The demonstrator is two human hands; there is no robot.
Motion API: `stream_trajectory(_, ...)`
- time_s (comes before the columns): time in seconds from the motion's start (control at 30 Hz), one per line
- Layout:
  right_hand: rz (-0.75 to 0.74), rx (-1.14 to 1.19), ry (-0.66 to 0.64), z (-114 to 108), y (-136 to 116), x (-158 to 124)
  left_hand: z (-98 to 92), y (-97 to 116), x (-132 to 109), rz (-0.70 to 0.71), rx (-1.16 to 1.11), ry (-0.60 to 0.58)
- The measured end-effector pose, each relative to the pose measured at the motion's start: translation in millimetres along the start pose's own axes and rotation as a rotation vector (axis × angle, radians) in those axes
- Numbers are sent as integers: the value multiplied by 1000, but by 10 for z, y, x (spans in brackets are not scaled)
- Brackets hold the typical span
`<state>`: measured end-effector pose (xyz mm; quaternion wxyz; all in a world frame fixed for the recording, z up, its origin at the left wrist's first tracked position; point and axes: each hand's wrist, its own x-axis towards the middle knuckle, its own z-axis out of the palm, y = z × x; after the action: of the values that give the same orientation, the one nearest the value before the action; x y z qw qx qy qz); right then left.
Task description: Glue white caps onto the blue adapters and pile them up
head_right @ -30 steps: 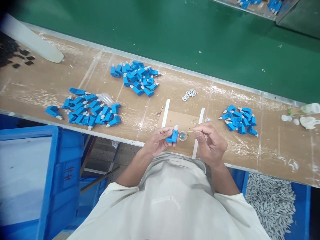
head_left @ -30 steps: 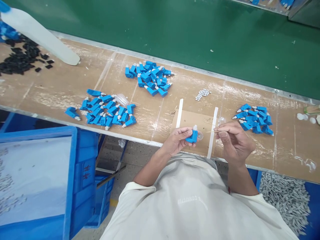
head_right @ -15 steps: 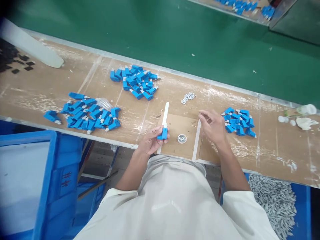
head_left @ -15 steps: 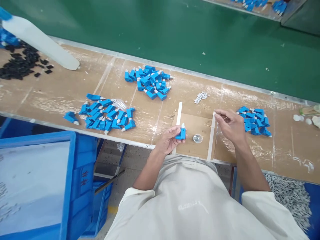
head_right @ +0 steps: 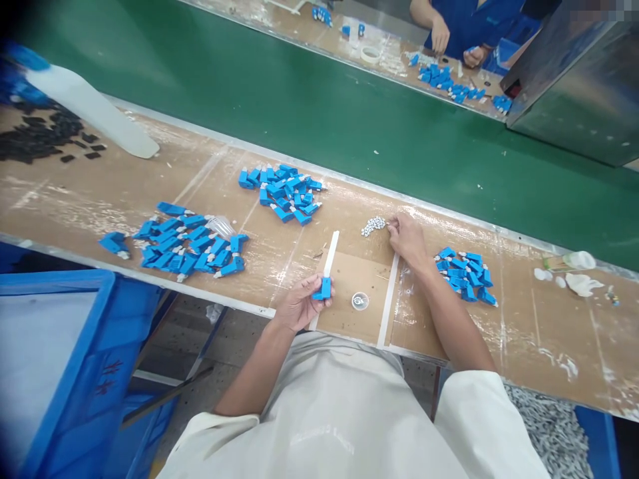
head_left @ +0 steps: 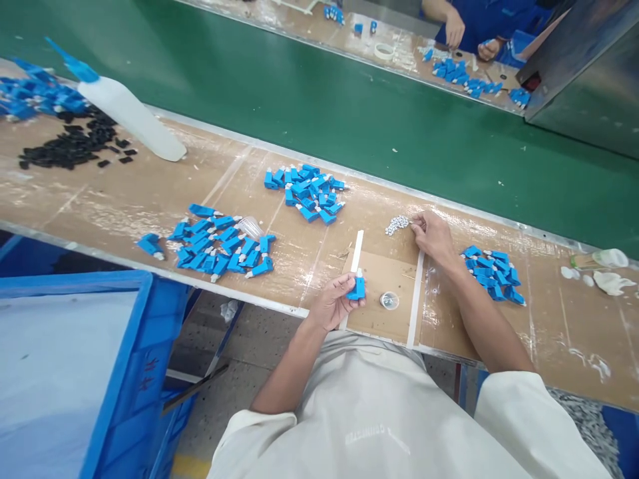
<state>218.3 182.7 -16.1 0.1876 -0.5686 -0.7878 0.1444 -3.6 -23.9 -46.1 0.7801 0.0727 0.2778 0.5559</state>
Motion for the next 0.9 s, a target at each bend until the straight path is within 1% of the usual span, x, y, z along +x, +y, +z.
stream_trajectory(0.13,18,14,-64,-25,-13,99,5,2,-2,3,-3,2)
stream_trajectory(0.27,78,62,-98,-48,-68,162,28,10,-9,3,-5,12)
stream_trajectory(0.37,127,159,-101,-118,-126,164,54,31,-4,5,-14,35)
stream_trajectory(0.43,155,265,-124,-199,-178,114,75,63,0,-8,-7,50)
stream_trajectory(0.53,171,449,-179,-349,-297,-85,128,127,0,-10,21,55)
stream_trajectory(0.57,177,548,-202,-399,-351,-184,157,147,-2,-2,33,47)
stream_trajectory(0.67,241,969,-298,-532,-555,-524,291,187,-15,21,80,-13)
stream_trajectory(0.73,295,1182,-367,-599,-708,-730,409,193,-23,31,117,-59)
stream_trajectory(0.8,316,1251,-411,-650,-845,-886,527,183,-27,43,149,-89)
stream_trajectory(0.9,312,1290,-446,-701,-977,-1024,657,159,-30,67,194,-109)
